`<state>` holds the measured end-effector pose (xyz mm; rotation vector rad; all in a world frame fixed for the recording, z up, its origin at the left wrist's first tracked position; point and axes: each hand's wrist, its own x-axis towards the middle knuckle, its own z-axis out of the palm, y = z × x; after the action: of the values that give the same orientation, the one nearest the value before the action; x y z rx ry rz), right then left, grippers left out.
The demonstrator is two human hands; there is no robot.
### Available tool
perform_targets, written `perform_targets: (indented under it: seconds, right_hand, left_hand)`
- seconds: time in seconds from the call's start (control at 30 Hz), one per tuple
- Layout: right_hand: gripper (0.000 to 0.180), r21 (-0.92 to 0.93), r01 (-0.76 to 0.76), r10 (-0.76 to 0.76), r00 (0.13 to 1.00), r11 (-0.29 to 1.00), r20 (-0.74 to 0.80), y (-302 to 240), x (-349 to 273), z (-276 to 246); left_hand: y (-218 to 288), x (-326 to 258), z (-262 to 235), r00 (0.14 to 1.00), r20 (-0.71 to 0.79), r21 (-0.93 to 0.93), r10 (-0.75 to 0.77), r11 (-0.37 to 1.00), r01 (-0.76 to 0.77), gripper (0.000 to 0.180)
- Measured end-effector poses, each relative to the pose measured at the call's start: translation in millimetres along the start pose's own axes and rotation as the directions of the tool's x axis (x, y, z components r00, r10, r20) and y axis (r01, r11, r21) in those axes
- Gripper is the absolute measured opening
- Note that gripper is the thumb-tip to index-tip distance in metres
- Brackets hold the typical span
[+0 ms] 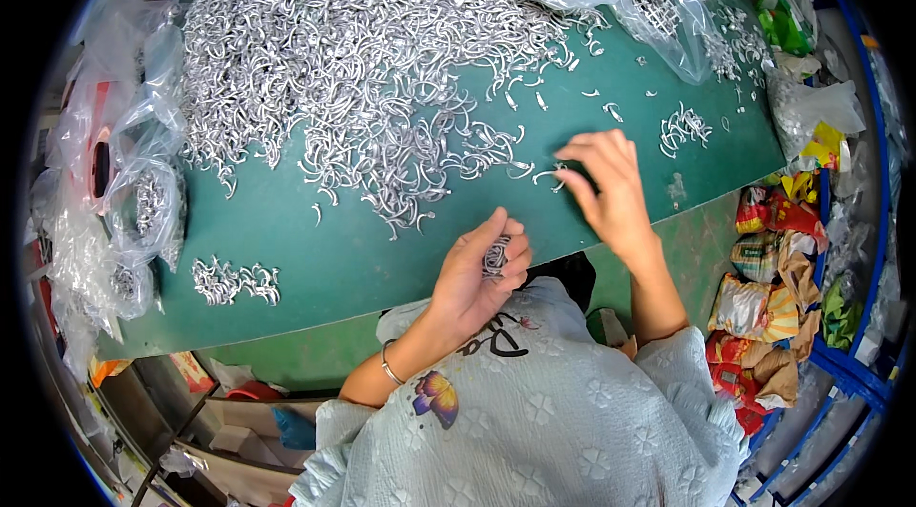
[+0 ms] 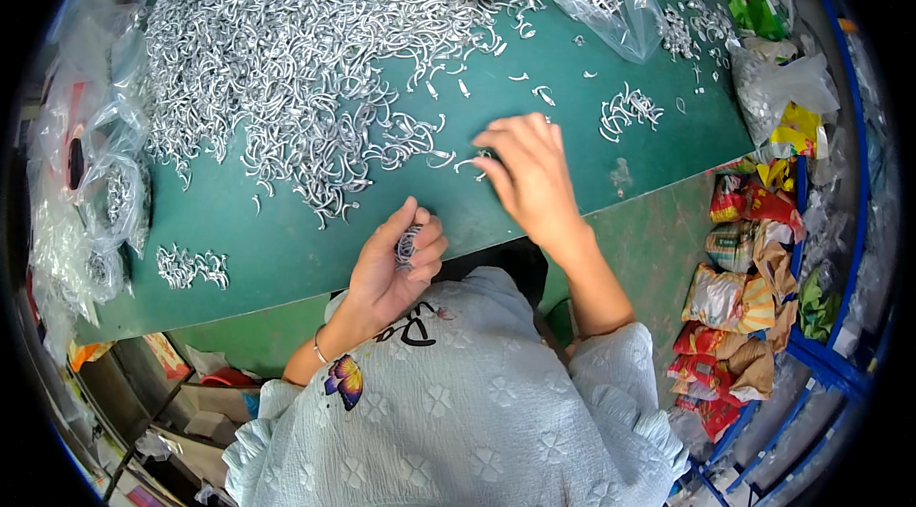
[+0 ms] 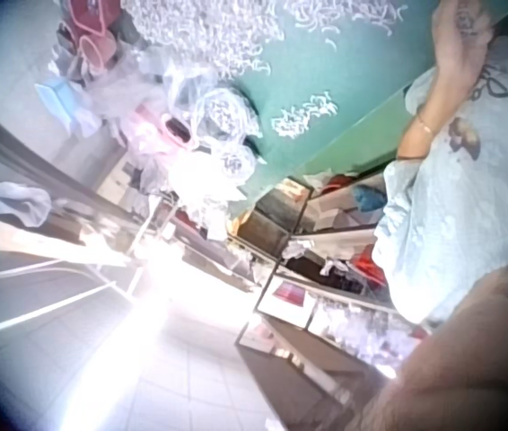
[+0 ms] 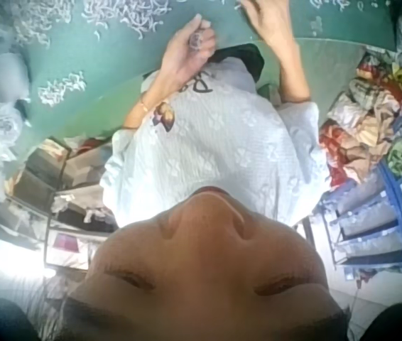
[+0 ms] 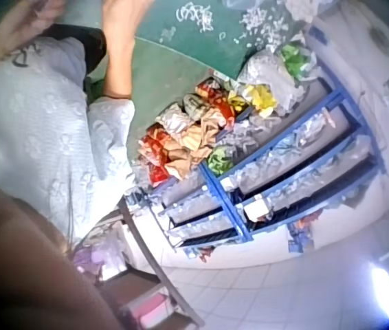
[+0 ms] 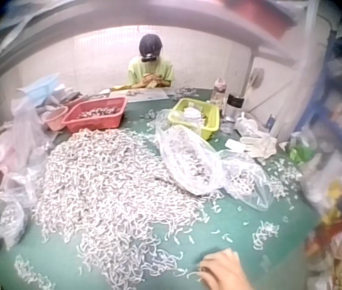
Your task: The person picks up and sorts small curved metal components by hand on a green workbench and puts them into plastic containers.
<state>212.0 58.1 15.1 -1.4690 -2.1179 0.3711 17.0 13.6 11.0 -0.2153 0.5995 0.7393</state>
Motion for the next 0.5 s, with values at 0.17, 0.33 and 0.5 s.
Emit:
perform_targets:
  seconds: [0.17,0.33,0.5]
  right_hand:
    - [0.011,-0.023,0.061,-0.061,0.998,0.998,-0.013,-2.5,7.0,4.0]
    - [0.006,-0.237,-0.194,0.108,0.937,0.952,-0.333,47.4,-2.1,-33.9]
    - [0.009,-0.474,-0.392,0.191,0.889,0.789,-0.417,75.0,-14.9,-49.6]
  left_hand:
    - [-0.8,1.8,1.3,1.0,0.017,-0.01,0.002,1.0,-0.002,0.026]
    - [-0.8,-1.2,8.7,0.992,-0.103,0.029,0.069,0.997,-0.067,0.023]
    - [-2.1,1.0,4.7,0.999,0.008,0.014,0.042,0.999,-0.042,0.021]
